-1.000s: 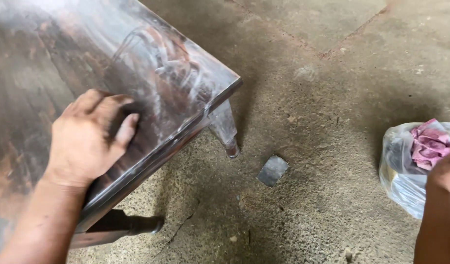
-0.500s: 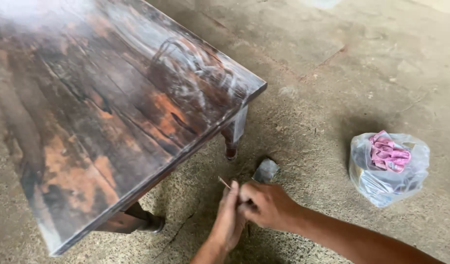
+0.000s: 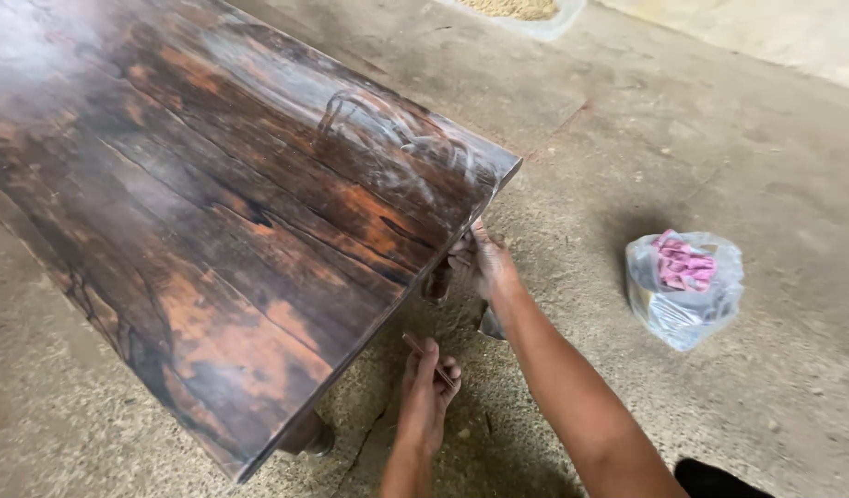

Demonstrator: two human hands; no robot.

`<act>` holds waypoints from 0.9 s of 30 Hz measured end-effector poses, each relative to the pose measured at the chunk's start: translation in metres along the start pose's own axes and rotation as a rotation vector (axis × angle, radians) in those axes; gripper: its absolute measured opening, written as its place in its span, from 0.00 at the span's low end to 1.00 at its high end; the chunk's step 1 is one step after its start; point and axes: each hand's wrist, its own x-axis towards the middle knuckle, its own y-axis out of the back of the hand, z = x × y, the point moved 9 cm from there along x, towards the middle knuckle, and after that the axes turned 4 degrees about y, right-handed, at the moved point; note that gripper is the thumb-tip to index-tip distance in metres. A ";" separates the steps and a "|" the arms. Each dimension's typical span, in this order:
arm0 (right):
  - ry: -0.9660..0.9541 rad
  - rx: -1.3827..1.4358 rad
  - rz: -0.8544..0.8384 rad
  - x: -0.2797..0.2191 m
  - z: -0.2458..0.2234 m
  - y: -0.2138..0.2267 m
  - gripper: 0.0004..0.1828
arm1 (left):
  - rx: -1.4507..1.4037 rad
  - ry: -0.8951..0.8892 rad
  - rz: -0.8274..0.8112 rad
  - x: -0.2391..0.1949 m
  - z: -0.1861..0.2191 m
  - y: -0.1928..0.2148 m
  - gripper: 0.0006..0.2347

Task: The person sands the surface and legs of a dark wooden table using a sanding block. They move around the table to reach different sides and legs, applying pressure to smooth the wood grain.

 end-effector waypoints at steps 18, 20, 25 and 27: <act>-0.119 -0.804 -0.764 -0.169 -0.009 -0.043 0.40 | 0.805 -0.458 -0.141 -0.034 0.046 -0.047 0.22; -0.154 -0.632 -0.761 -0.167 0.003 -0.034 0.40 | 0.800 -0.401 -0.140 -0.027 0.046 -0.040 0.21; -0.362 -0.134 -0.646 -0.153 0.023 -0.002 0.37 | 0.675 -0.191 -0.170 0.002 0.009 -0.008 0.21; -0.488 0.020 -0.568 -0.145 0.027 0.005 0.35 | 0.744 -0.256 -0.113 0.003 0.016 -0.017 0.22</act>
